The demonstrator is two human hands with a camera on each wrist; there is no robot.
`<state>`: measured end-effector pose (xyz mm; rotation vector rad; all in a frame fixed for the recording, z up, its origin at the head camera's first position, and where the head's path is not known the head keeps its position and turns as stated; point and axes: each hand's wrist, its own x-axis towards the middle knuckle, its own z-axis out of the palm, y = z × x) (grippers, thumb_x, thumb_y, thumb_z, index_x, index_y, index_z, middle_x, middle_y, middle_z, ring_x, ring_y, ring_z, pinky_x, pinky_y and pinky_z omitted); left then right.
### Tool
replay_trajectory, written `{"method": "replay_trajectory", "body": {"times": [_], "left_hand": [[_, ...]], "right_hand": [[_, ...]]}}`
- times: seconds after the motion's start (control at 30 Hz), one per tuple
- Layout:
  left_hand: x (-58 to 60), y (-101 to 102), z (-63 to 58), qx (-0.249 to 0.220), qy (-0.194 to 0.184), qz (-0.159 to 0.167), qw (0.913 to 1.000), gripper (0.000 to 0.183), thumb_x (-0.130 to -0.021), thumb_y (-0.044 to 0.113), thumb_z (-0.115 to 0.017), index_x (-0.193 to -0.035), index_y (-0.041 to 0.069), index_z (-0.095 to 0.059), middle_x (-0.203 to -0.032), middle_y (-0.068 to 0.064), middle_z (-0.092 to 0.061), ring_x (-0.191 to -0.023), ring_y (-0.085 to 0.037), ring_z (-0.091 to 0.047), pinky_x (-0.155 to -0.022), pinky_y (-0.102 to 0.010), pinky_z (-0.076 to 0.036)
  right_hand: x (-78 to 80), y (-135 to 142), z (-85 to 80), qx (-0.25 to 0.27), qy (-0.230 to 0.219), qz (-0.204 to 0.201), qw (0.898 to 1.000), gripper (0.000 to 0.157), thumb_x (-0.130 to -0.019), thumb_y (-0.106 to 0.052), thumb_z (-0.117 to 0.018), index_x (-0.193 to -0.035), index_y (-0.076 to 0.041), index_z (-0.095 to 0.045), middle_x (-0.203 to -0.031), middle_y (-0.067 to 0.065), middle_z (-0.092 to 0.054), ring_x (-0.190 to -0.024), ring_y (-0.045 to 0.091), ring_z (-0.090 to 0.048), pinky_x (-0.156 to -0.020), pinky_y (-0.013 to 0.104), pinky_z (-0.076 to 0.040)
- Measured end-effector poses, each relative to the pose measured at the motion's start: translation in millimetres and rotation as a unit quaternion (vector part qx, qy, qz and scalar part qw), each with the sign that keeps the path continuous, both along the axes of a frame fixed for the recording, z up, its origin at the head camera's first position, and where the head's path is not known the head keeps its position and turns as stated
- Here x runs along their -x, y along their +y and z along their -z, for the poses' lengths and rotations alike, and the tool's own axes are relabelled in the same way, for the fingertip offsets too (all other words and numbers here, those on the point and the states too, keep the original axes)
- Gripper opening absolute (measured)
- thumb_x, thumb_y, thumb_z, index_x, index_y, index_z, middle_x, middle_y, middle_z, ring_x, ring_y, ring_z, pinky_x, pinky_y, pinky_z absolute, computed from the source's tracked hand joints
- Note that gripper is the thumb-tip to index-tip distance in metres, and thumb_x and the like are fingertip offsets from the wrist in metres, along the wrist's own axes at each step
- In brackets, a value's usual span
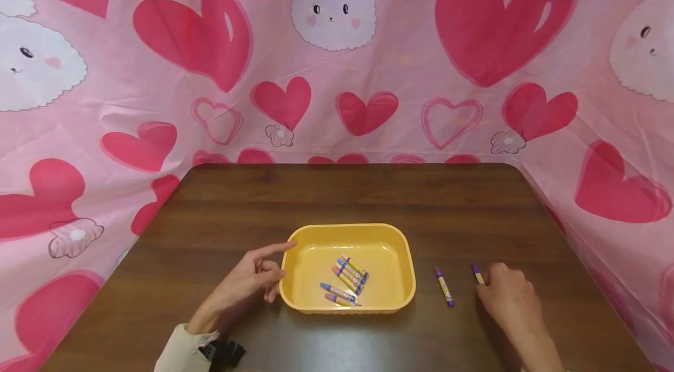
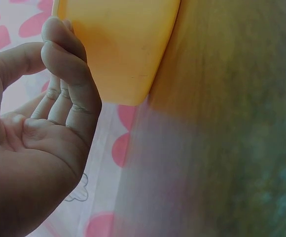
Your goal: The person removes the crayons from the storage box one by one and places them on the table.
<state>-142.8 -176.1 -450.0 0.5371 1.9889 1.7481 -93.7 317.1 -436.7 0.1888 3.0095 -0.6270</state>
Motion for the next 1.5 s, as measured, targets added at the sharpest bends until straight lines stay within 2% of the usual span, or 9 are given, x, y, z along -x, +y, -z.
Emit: {"method": "replay_trajectory", "body": {"times": [0.13,0.33,0.5,0.7,0.93,1.03,1.17,1.4,1.5], "left_hand": [[0.4,1,-0.2,0.000,0.003,-0.001,1.0000,0.056,-0.098,0.011,-0.062,-0.150,0.004,-0.042,-0.076,-0.035,-0.058,-0.054,-0.018,-0.060,-0.055,-0.025,-0.053],[0.8,1,-0.6,-0.002,0.000,-0.005,1.0000,0.057,-0.098,0.012,-0.063,-0.150,0.004,-0.042,-0.076,-0.036,-0.058,-0.054,-0.018,-0.060,-0.054,-0.025,-0.053],[1.0,2,-0.7,-0.002,-0.003,-0.005,1.0000,0.057,-0.098,0.013,-0.063,-0.150,0.005,-0.042,-0.076,-0.035,-0.058,-0.054,-0.018,-0.060,-0.054,-0.024,-0.053],[1.8,2,-2.0,0.003,0.001,-0.001,1.0000,0.057,-0.098,0.013,-0.064,-0.150,0.005,-0.043,-0.077,-0.035,-0.059,-0.054,-0.017,-0.060,-0.055,-0.024,-0.053],[0.4,0,-1.5,0.007,0.003,-0.002,1.0000,0.058,-0.098,0.015,-0.064,-0.150,0.004,-0.041,-0.077,-0.035,-0.059,-0.055,-0.018,-0.061,-0.056,-0.023,-0.053],[-0.1,0,-2.0,0.009,0.001,-0.005,1.0000,0.058,-0.098,0.015,-0.064,-0.150,0.005,-0.042,-0.077,-0.035,-0.059,-0.055,-0.019,-0.061,-0.055,-0.023,-0.053],[-0.2,0,-2.7,0.008,-0.002,-0.006,0.9999,0.057,-0.098,0.014,-0.064,-0.150,0.006,-0.042,-0.076,-0.034,-0.059,-0.055,-0.018,-0.060,-0.055,-0.024,-0.053],[0.0,-1,-1.1,0.002,-0.006,-0.002,1.0000,0.058,-0.098,0.014,-0.064,-0.150,0.005,-0.042,-0.072,-0.024,-0.062,-0.054,-0.017,-0.060,-0.054,-0.024,-0.053],[0.0,-1,-0.6,-0.004,-0.003,0.001,1.0000,0.057,-0.098,0.012,-0.063,-0.150,0.004,-0.041,-0.072,-0.026,-0.060,-0.054,-0.017,-0.060,-0.053,-0.024,-0.053]], "right_hand": [[3.2,-11,-1.2,0.010,0.028,-0.024,0.999,0.011,-0.083,-0.012,-0.070,-0.086,-0.001,-0.070,-0.081,0.015,-0.069,-0.072,0.032,-0.064,-0.060,0.053,-0.049],[6.7,-32,-5.2,0.036,0.014,-0.051,0.998,0.012,-0.086,-0.011,-0.070,-0.090,0.000,-0.071,-0.084,0.009,-0.071,-0.078,0.031,-0.068,-0.065,0.050,-0.054],[7.2,-37,-5.2,0.037,0.010,-0.056,0.998,0.008,-0.086,-0.012,-0.071,-0.086,-0.004,-0.071,-0.082,0.006,-0.071,-0.078,0.029,-0.067,-0.065,0.050,-0.053],[3.8,-42,-3.5,0.044,-0.005,-0.057,0.997,0.010,-0.088,-0.010,-0.068,-0.089,-0.002,-0.072,-0.085,0.010,-0.072,-0.078,0.031,-0.068,-0.065,0.049,-0.055],[2.4,-46,-6.1,0.043,-0.008,-0.059,0.997,0.007,-0.087,-0.008,-0.067,-0.085,-0.003,-0.072,-0.081,0.008,-0.070,-0.071,0.025,-0.065,-0.060,0.044,-0.054],[2.5,-49,-11.1,0.030,0.016,-0.060,0.998,0.008,-0.086,-0.008,-0.066,-0.079,-0.008,-0.071,-0.073,0.001,-0.066,-0.065,0.020,-0.058,-0.056,0.039,-0.049],[2.8,-55,-21.0,0.013,0.070,-0.063,0.995,0.011,-0.083,-0.006,-0.066,-0.074,-0.011,-0.069,-0.067,-0.001,-0.060,-0.060,0.018,-0.051,-0.053,0.037,-0.042],[5.1,-73,-45.6,0.021,0.138,-0.080,0.987,0.005,-0.083,-0.004,-0.070,-0.086,0.000,-0.073,-0.078,0.008,-0.071,-0.065,0.019,-0.061,-0.058,0.043,-0.053],[8.2,-85,-56.7,0.032,0.157,-0.090,0.983,0.006,-0.084,-0.005,-0.071,-0.088,-0.001,-0.073,-0.078,0.006,-0.071,-0.066,0.019,-0.063,-0.059,0.043,-0.054]]}}
